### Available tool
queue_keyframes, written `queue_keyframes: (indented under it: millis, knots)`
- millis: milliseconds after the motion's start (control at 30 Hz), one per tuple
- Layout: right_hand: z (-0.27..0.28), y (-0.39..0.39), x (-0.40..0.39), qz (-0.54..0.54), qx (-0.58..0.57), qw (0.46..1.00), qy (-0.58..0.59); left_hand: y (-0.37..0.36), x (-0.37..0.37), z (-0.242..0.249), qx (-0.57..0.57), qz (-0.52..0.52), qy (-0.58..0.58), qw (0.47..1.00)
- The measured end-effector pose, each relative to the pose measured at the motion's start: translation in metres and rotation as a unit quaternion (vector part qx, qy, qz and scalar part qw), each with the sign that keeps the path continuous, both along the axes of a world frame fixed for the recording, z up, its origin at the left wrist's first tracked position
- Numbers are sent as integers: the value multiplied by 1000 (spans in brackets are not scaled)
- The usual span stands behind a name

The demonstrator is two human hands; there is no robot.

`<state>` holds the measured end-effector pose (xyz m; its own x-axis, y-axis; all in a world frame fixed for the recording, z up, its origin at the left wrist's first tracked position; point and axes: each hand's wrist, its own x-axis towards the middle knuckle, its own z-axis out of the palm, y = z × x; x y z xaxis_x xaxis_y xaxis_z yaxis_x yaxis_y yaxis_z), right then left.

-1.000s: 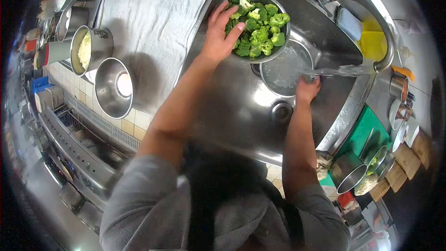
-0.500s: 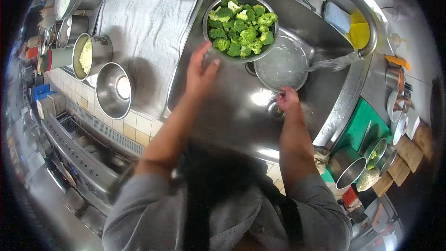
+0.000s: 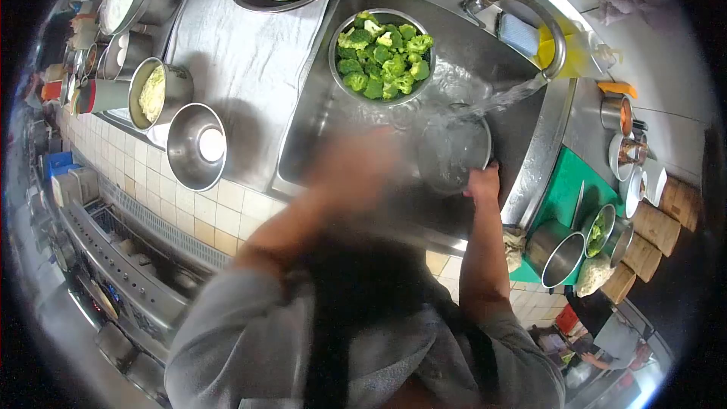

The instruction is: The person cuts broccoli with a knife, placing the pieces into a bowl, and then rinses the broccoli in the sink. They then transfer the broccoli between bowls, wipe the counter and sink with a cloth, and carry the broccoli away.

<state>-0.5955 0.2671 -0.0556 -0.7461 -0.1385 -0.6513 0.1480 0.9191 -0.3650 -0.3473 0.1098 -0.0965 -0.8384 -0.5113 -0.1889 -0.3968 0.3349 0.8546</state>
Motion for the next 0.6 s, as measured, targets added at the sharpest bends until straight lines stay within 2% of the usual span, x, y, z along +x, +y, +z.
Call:
queue_keyframes:
  millis: [33, 67, 100, 133, 167, 200, 233, 300, 367, 400, 433, 500, 533, 567, 600]
  knots:
    - [18, -1, 9, 71, 39, 996, 37, 2, -3, -12, 19, -21, -14, 1000]
    - [9, 15, 11, 74, 36, 996, 38, 12, -14, -45, 149, 75, -48, 985]
    - [-9, 37, 9, 201, 7, 963, 178, 18, -24, -60, 276, 170, -80, 943]
    - [-6, 43, 15, 318, -25, 894, 314, 17, -32, -40, 273, 174, -78, 943]
    - [-2, 50, 18, 321, -29, 893, 314, 16, -39, -18, 318, 173, -149, 920]
    - [34, 42, 29, 330, -52, 902, 274, 14, -44, -2, 362, 169, -219, 890]
    - [59, 39, 39, 337, -72, 909, 235, 14, -46, 0, 361, 168, -218, 891]
    - [80, 41, 54, 349, -77, 900, 251, 16, -52, 1, 452, 176, -221, 846]
    - [102, 39, 67, 384, -86, 886, 244, 18, -54, -17, 489, 154, -191, 837]
    - [102, 43, 71, 418, -74, 856, 296, 17, -55, -15, 525, 135, -162, 824]
    - [107, 48, 73, 419, -77, 855, 297, 20, -55, -12, 523, 137, -161, 826]
    - [118, 53, 73, 403, -83, 861, 301, 21, -52, 1, 448, 149, -47, 880]
    - [117, 60, 71, 405, -81, 840, 353, 18, -46, 10, 443, 157, -43, 882]
    - [114, 68, 66, 416, -127, 797, 420, 15, -38, 20, 326, 31, 56, 943]
    - [117, 75, 64, 407, -158, 780, 448, 12, -34, 29, 260, -35, 99, 960]
